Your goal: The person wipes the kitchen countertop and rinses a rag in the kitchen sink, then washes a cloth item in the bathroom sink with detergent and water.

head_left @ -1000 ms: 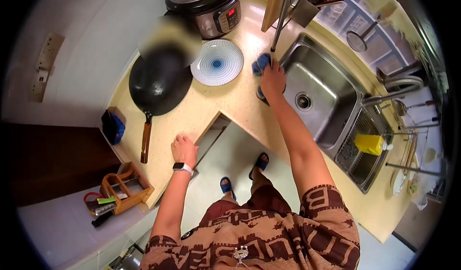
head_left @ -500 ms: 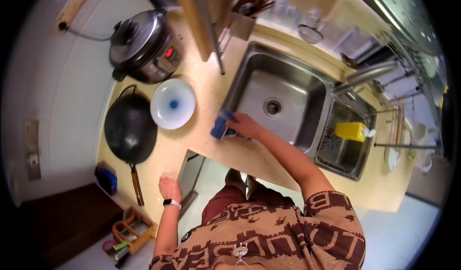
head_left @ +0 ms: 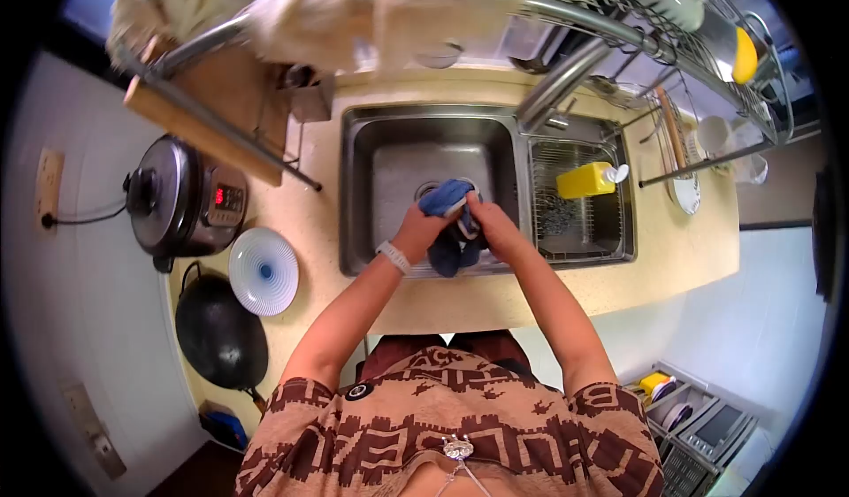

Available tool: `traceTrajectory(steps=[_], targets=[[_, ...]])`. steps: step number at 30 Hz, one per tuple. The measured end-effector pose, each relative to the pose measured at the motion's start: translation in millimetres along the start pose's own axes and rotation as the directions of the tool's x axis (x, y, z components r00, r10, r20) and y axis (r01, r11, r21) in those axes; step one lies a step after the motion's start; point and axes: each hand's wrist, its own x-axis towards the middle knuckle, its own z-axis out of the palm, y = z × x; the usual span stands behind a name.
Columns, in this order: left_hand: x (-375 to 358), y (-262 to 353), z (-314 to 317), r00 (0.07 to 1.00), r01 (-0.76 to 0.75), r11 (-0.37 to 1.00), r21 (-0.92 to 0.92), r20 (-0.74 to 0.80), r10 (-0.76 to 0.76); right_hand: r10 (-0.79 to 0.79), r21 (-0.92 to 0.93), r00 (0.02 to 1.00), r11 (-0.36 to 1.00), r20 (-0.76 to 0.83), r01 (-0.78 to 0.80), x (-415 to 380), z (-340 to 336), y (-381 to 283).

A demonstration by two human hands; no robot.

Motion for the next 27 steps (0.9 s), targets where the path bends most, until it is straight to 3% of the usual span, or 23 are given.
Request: traceTrajectory(steps=[1,2,3,4,5,6,7,9,11,12,14,18,21,23,25,27], targets=[[18.7,-1.8,7.5,0.999,0.029,0.997,-0.068,-0.022,-0.031,-0.055,0.077,0.99,0.995,-0.128,0.065,-3.5,2.0,-4.0],[36.5,-10.0,15.5,0.999,0.042,0.997,-0.069,-0.012,-0.043,-0.171,-0.059,0.965,0.985,-0.199,0.163,-2.5,-17.5,-2.3],[53.4,-16.4,19.7,0.999,-0.018,0.972,-0.236,-0.04,0.009,-0.294,-0.2,0.924,0.948,-0.243,0.249,5.2,-44.7,-2.0],[66.7,-19.4,23.1,0.995,-0.084,0.915,-0.394,-0.085,0.054,-0.256,-0.465,0.929,0.879,-0.266,0.109,36.8,-98.2,7.2],[75.5,-20.6,29.5,0.994,-0.077,0.914,-0.399,-0.097,0.041,-0.345,-0.343,0.792,0.921,-0.504,0.183,29.3,-107.3,-19.8],[84.8,-12.6,33.0,0.995,-0.033,0.854,-0.519,-0.094,-0.018,-0.548,-0.556,0.63,0.803,-0.55,0.213,55.0,-147.3,-27.4],[93.1,-8.4,34.6,0.993,0.007,0.777,-0.629,-0.085,-0.078,-0.632,-0.672,0.534,0.725,-0.562,0.151,67.7,-179.9,-44.7],[109.9,-14.1,40.1,0.992,0.017,0.754,-0.656,-0.083,-0.094,-0.846,-0.872,0.236,0.489,-0.478,-0.014,105.6,-234.6,-60.5],[122.2,-8.6,50.9,0.997,0.05,0.629,-0.776,0.0,-0.08,-0.871,-0.936,0.359,0.351,-0.334,-0.019,102.1,-238.3,-95.5],[129.2,-10.7,55.9,0.996,0.048,0.611,-0.79,-0.011,-0.093,-0.867,-0.934,0.365,0.357,-0.339,-0.018,115.0,-253.5,-94.2],[135.4,-3.7,65.7,0.995,0.057,0.619,-0.783,-0.008,-0.101,-0.816,-0.962,0.526,0.273,-0.241,-0.019,144.8,-285.4,-90.3],[143.9,-4.7,74.7,0.993,0.067,0.636,-0.769,-0.01,-0.117,-0.809,-0.963,0.527,0.257,-0.26,-0.08,142.2,-277.6,-98.0],[149.6,-13.1,73.3,0.993,0.053,0.651,-0.757,-0.028,-0.113,-0.764,-0.935,0.549,0.335,-0.339,-0.112,148.2,-285.4,-97.9],[151.4,-14.7,72.0,0.992,0.046,0.651,-0.758,-0.041,-0.117,-0.812,-0.928,0.487,0.373,-0.322,0.009,153.5,-291.2,-92.1],[156.2,-18.0,73.2,0.992,0.016,0.714,-0.7,-0.076,-0.096,-0.828,-0.92,0.446,0.391,-0.339,0.025,150.9,-285.8,-90.7],[158.4,-16.2,73.6,0.993,0.039,0.689,-0.724,-0.047,-0.106,-0.843,-0.912,0.402,0.408,-0.359,0.042,152.5,-285.2,-88.9]])
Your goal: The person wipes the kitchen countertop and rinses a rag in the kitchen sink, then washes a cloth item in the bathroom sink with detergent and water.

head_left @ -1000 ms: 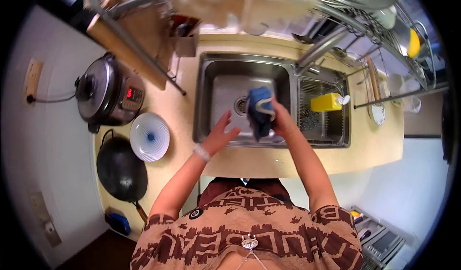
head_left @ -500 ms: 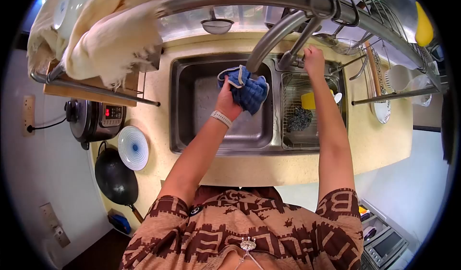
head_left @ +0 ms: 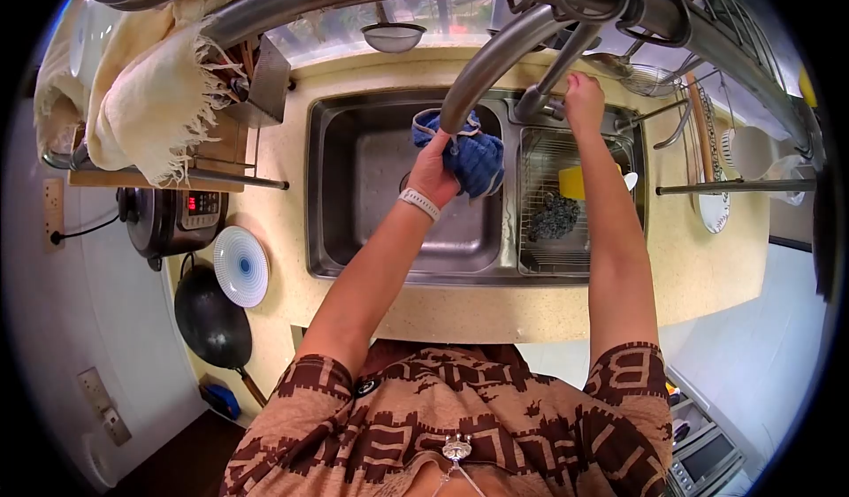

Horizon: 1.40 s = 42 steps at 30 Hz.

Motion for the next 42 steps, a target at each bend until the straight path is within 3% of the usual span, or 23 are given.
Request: traceTrajectory(steps=[3,5,7,8,10,12,15,18,20,22,23,24,26,27,28,32,33,34,36,38,40,41,42], targets=[[-2.4,6.2,7.3,1.0,0.012,0.998,-0.057,0.015,-0.011,0.029,-0.025,0.999,0.999,-0.015,-0.029,-0.8,3.3,1.2],[-7.2,9.7,12.1,1.0,-0.002,0.996,-0.085,0.016,0.003,0.203,0.043,0.947,0.979,-0.25,-0.199,-15.4,-4.3,-22.9],[-13.9,13.1,14.6,1.0,-0.018,0.996,-0.092,0.005,0.019,0.222,0.172,0.971,0.957,0.082,-0.234,-49.8,-20.3,-50.6],[-10.5,13.9,8.5,1.0,-0.021,0.995,-0.095,0.003,0.021,0.154,0.48,0.929,0.821,0.338,-0.31,-75.4,-9.3,-56.7],[-1.2,9.6,-11.8,0.996,0.042,0.999,0.009,0.077,-0.043,-0.253,0.581,0.837,0.809,0.486,-0.093,-115.2,-6.7,-84.3],[-2.1,7.7,-19.0,1.0,-0.001,0.987,0.162,-0.005,0.002,-0.248,0.573,0.805,0.808,0.539,-0.135,-131.3,2.5,-83.4],[-15.6,19.4,-20.0,0.988,-0.027,0.953,0.302,-0.137,0.072,0.202,0.71,0.709,0.08,0.676,-0.699,-125.1,6.5,-81.8],[-15.6,21.4,-25.3,0.988,-0.041,0.954,0.297,-0.131,0.083,0.254,0.789,0.766,0.019,0.59,-0.614,-124.6,6.1,-103.6],[-13.9,15.5,-18.9,0.996,0.04,0.999,0.003,-0.077,-0.04,0.063,0.774,0.917,0.516,0.393,-0.367,-137.6,1.3,-138.8],[-9.1,8.4,-25.5,0.994,0.092,0.995,-0.024,-0.056,-0.093,-0.043,0.583,0.909,0.78,0.416,-0.23,-170.3,-3.4,-181.8],[8.1,13.1,-59.2,0.766,0.325,0.945,-0.036,0.596,-0.24,-0.245,0.624,0.94,0.781,0.238,0.045,-184.6,-11.2,-207.1],[9.4,7.8,-56.4,0.763,0.325,0.945,-0.033,0.6,-0.241,-0.246,0.623,0.941,0.781,0.234,0.049,-183.8,-1.4,-200.4],[-5.0,-18.3,-45.3,0.988,-0.034,0.995,-0.099,0.149,0.048,-0.113,0.342,0.972,0.939,0.208,0.035,-182.2,24.2,-176.2],[-22.6,-15.9,-8.8,0.98,0.029,0.989,0.142,-0.2,0.0,0.021,0.23,0.977,0.971,0.214,-0.071,-161.9,21.3,-164.7],[-21.0,-15.6,-10.0,0.98,0.026,0.989,0.144,-0.198,0.004,0.251,0.22,0.943,0.929,0.217,-0.298,-146.6,23.8,-157.0],[6.9,-6.1,-55.3,0.99,-0.006,0.946,0.324,-0.133,0.051,0.13,0.244,0.953,0.949,0.274,-0.199,-171.5,11.2,-183.0],[25.6,1.9,-88.8,0.997,-0.052,0.983,0.176,0.061,0.042,-0.084,0.304,0.994,0.951,0.073,0.058,-198.9,18.7,-194.4],[35.9,5.7,-108.8,0.966,-0.069,0.997,0.018,0.252,0.062,-0.086,0.303,0.994,0.951,0.072,0.06,-198.9,13.4,-198.1],[21.2,-0.2,-98.5,0.98,-0.031,0.999,0.022,0.198,0.026,-0.029,0.455,0.954,0.883,0.298,-0.115,-195.0,1.3,-207.3],[-19.9,-5.9,-39.7,0.97,0.02,0.984,0.176,-0.241,0.024,0.178,0.157,0.914,0.956,0.366,-0.249,-163.9,27.9,-162.5],[-37.8,9.4,-14.9,0.977,0.109,0.983,0.147,-0.197,-0.079,0.269,0.224,0.884,0.901,0.382,-0.371,-146.5,62.0,-96.8],[-40.5,18.3,-7.1,0.986,0.018,0.968,0.249,-0.165,0.024,0.29,0.307,0.824,0.826,0.487,-0.472,-138.9,55.2,-82.0],[-41.3,26.9,-4.1,0.985,-0.075,0.936,0.344,-0.123,0.124,0.283,0.47,0.642,0.486,0.713,-0.737,-133.4,32.8,-82.7]])
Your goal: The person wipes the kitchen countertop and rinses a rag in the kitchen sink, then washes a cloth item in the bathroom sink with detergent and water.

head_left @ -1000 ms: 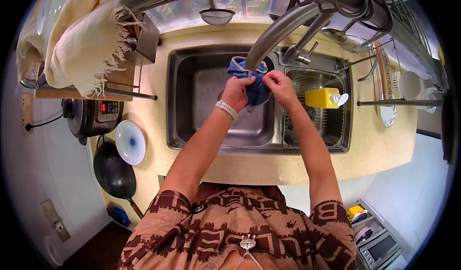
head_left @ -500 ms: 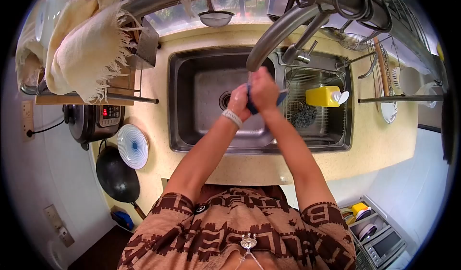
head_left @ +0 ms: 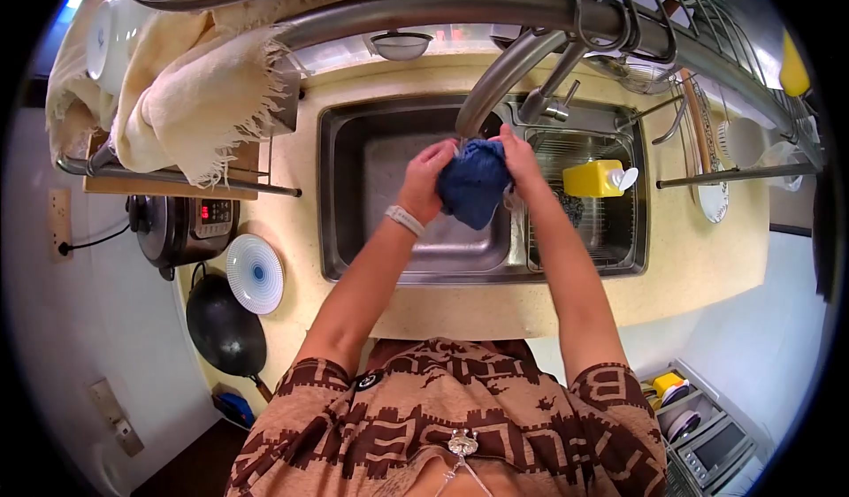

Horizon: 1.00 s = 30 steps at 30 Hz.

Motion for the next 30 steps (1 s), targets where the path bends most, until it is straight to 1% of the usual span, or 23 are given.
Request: traceTrajectory(steps=[1,2,4,5,6,8,9,10,12,13,14,15,16,17,18,19,20,21,22,23,26,28,30], targets=[[3.2,11.5,-5.4,0.995,0.014,1.0,0.001,0.097,-0.014,-0.004,0.028,0.994,1.0,0.108,0.001,-7.7,-8.5,-1.9],[5.6,22.1,-9.4,0.995,0.013,1.0,0.003,0.099,-0.013,-0.012,0.055,0.976,0.998,0.217,0.0,-13.7,-15.2,-4.5],[8.7,40.1,-11.4,0.993,-0.057,0.88,0.471,0.115,0.003,-0.036,0.076,0.974,0.997,0.222,0.019,-22.8,-29.6,-12.3],[13.7,38.3,-15.5,0.996,-0.046,0.722,0.691,-0.024,0.087,-0.055,0.093,0.973,0.995,0.225,0.034,-25.5,-33.6,-15.4],[17.4,41.8,-16.9,0.996,-0.049,0.721,0.691,-0.019,0.086,-0.058,0.093,0.974,0.995,0.221,0.038,-23.2,-33.9,-13.5],[22.8,49.9,-22.1,0.974,0.164,0.479,0.863,-0.066,-0.215,-0.083,0.42,0.993,0.906,0.087,0.039,-16.6,-30.3,-7.1],[29.6,38.9,-32.7,0.986,0.111,0.565,0.818,-0.021,-0.164,-0.091,0.497,0.995,0.866,0.047,0.056,-19.3,-21.6,-11.3],[37.2,25.8,-43.5,0.986,0.109,0.562,0.82,-0.019,-0.164,-0.094,0.499,0.995,0.864,0.045,0.059,-22.2,-10.1,-12.2],[56.5,-6.4,-63.9,0.988,-0.077,0.814,0.576,-0.068,0.142,-0.168,0.426,0.983,0.886,-0.074,0.184,-30.0,18.7,-12.6],[70.3,-29.2,-74.3,0.941,-0.147,0.733,0.664,-0.135,0.311,-0.253,0.262,0.965,0.929,-0.066,0.261,-41.1,39.4,-18.4],[65.2,-29.8,-74.6,0.943,-0.145,0.73,0.668,-0.129,0.305,-0.329,0.09,0.943,0.939,-0.044,0.332,-59.0,60.8,-26.8],[56.0,-28.1,-73.5,0.975,0.06,0.988,0.145,0.202,-0.089,-0.432,-0.095,0.901,0.897,0.024,0.432,-81.7,82.1,-37.1],[48.5,-30.3,-69.7,0.885,0.239,0.964,-0.121,0.435,-0.165,-0.514,-0.265,0.851,0.81,0.108,0.523,-100.6,98.0,-44.3],[40.7,-32.3,-65.4,0.735,0.491,0.829,-0.267,0.638,-0.23,-0.514,-0.26,0.852,0.813,0.097,0.52,-110.6,104.9,-44.3],[35.8,-46.0,-51.6,0.901,-0.014,0.967,0.253,0.423,-0.098,-0.44,-0.437,0.87,0.753,0.222,0.492,-117.3,112.2,-44.1],[34.2,-51.5,-47.6,0.923,-0.248,0.82,0.516,0.384,0.037,-0.338,-0.593,0.883,0.654,0.325,0.469,-116.9,117.9,-44.1],[32.7,-57.4,-44.0,0.926,-0.373,0.545,0.75,0.336,0.172,-0.334,-0.59,0.888,0.663,0.316,0.46,-100.8,112.2,-42.8],[29.4,-62.1,-44.0,0.986,-0.078,0.931,0.356,0.166,0.019,-0.309,-0.647,0.95,0.717,0.039,0.26,-71.8,97.3,-40.3],[32.1,-62.2,-43.0,0.975,0.216,0.958,-0.19,0.1,-0.2,-0.276,-0.646,0.931,0.761,-0.241,0.059,-49.9,86.7,-38.0],[25.5,-52.4,-34.2,0.972,0.224,0.967,-0.124,0.097,-0.213,-0.272,-0.644,0.931,0.763,-0.244,0.054,-46.0,83.6,-33.9],[27.1,-32.1,-25.9,0.985,0.17,0.984,-0.06,-0.011,-0.171,-0.493,-0.724,0.846,0.657,-0.202,0.21,-49.7,90.9,-25.5],[37.8,-25.7,-35.5,0.988,0.139,0.979,-0.148,-0.054,-0.148,-0.582,-0.627,0.806,0.668,-0.105,0.401,-93.0,118.7,-32.1],[55.2,-38.4,-62.4,0.975,0.209,0.943,-0.26,0.13,-0.18,-0.586,-0.582,0.81,0.663,-0.013,0.47,-96.1,120.2,-22.1]])
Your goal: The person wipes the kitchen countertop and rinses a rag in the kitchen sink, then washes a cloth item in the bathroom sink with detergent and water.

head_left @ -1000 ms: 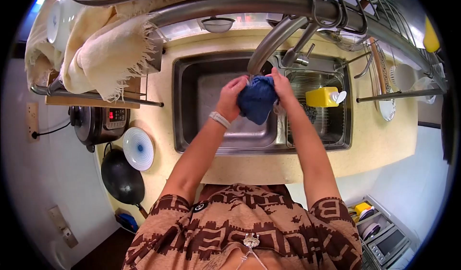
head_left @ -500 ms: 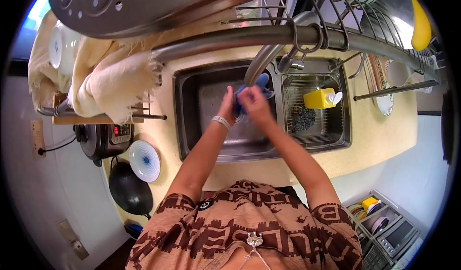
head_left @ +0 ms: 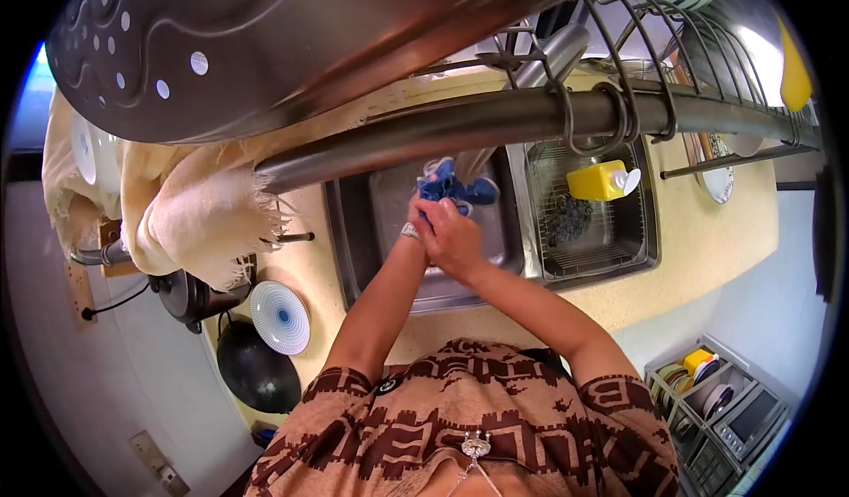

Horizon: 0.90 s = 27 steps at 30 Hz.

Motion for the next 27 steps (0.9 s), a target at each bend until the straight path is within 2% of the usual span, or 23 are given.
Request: traceTrajectory(steps=[1,2,4,5,6,7,8,9,10,11,12,13,14,15,16,17,18,20,22,24,27], targets=[[1.8,0.8,-0.5,0.998,0.025,0.999,-0.038,0.058,-0.023,-0.056,0.062,0.996,0.997,0.066,0.052,-1.6,1.1,3.8],[0.4,-6.6,-0.7,1.0,0.016,0.993,0.113,-0.027,-0.013,0.076,-0.043,0.996,0.996,0.04,-0.074,12.8,-2.1,18.6],[-18.9,-11.3,25.5,0.979,0.039,0.916,0.4,-0.198,0.045,0.373,-0.126,0.928,0.921,0.019,-0.368,47.8,-24.5,32.3],[-24.3,-6.1,43.8,0.961,0.019,0.772,0.635,-0.225,0.162,0.393,-0.256,0.917,0.895,0.064,-0.366,52.6,-24.9,47.1],[-29.7,2.0,56.7,0.957,0.016,0.777,0.629,-0.234,0.169,0.292,-0.228,0.952,0.936,0.089,-0.266,47.2,-25.9,61.3],[-33.6,9.3,67.3,0.94,-0.026,0.128,0.991,-0.02,0.34,0.124,-0.193,0.992,0.974,0.031,-0.116,40.5,-24.7,81.9],[-34.3,14.9,70.9,0.917,-0.01,-0.592,0.806,0.244,0.317,-0.049,-0.165,0.998,0.985,-0.032,0.043,37.1,-21.9,94.4],[-32.5,16.5,69.2,0.903,-0.037,-0.681,0.731,0.316,0.291,-0.057,-0.161,0.998,0.986,-0.017,0.054,34.5,-26.3,84.8],[-31.4,19.1,69.2,0.902,-0.025,-0.675,0.737,0.308,0.303,-0.027,-0.034,0.999,0.999,-0.033,0.026,30.5,-40.4,63.2],[-30.2,21.5,70.8,0.878,-0.062,-0.744,0.665,0.39,0.276,0.007,0.093,0.999,0.996,-0.045,-0.003,27.2,-53.1,43.5],[-27.8,23.4,71.6,0.851,-0.098,-0.806,0.584,0.469,0.236,0.005,0.093,0.999,0.996,-0.036,-0.002,25.2,-59.9,26.9],[-23.8,27.6,63.7,0.809,-0.181,-0.883,0.433,0.576,0.116,-0.154,0.128,0.988,0.98,-0.001,0.153,22.8,-63.9,9.4],[-16.8,25.6,59.6,0.812,-0.18,-0.882,0.436,0.572,0.118,-0.308,0.167,0.951,0.939,0.026,0.3,19.4,-64.7,-3.2],[-14.3,23.7,65.3,0.814,-0.115,-0.908,0.402,0.562,0.146,-0.306,0.169,0.951,0.94,0.03,0.297,15.1,-63.5,-10.9],[-13.6,22.7,70.0,0.814,-0.046,-0.929,0.366,0.553,0.178,-0.282,0.202,0.954,0.945,0.104,0.258,11.1,-61.8,-17.6],[-14.7,24.5,72.8,0.842,-0.028,-0.957,0.29,0.523,0.134,-0.262,0.234,0.948,0.948,0.179,0.217,8.0,-60.4,-23.0],[-18.4,27.1,76.1,0.844,-0.018,-0.956,0.293,0.518,0.143,-0.267,0.24,0.946,0.945,0.185,0.22,6.2,-59.7,-27.8],[-26.8,31.3,81.7,0.778,-0.051,-0.975,0.216,0.62,0.097,-0.153,0.338,0.971,0.938,0.182,0.084,2.8,-59.0,-36.5],[-31.1,28.5,83.2,0.796,-0.032,-0.969,0.244,0.593,0.123,-0.182,0.335,0.969,0.935,0.164,0.119,-1.1,-59.3,-42.7],[-33.5,25.6,82.9,0.734,0.019,-0.951,0.31,0.641,0.224,-0.211,0.328,0.966,0.932,0.149,0.153,-3.9,-60.8,-48.6],[-44.2,30.4,83.5,0.692,0.005,-0.957,0.291,0.689,0.214,-0.198,0.374,0.958,0.921,0.209,0.109,-8.1,-61.6,-54.5]])
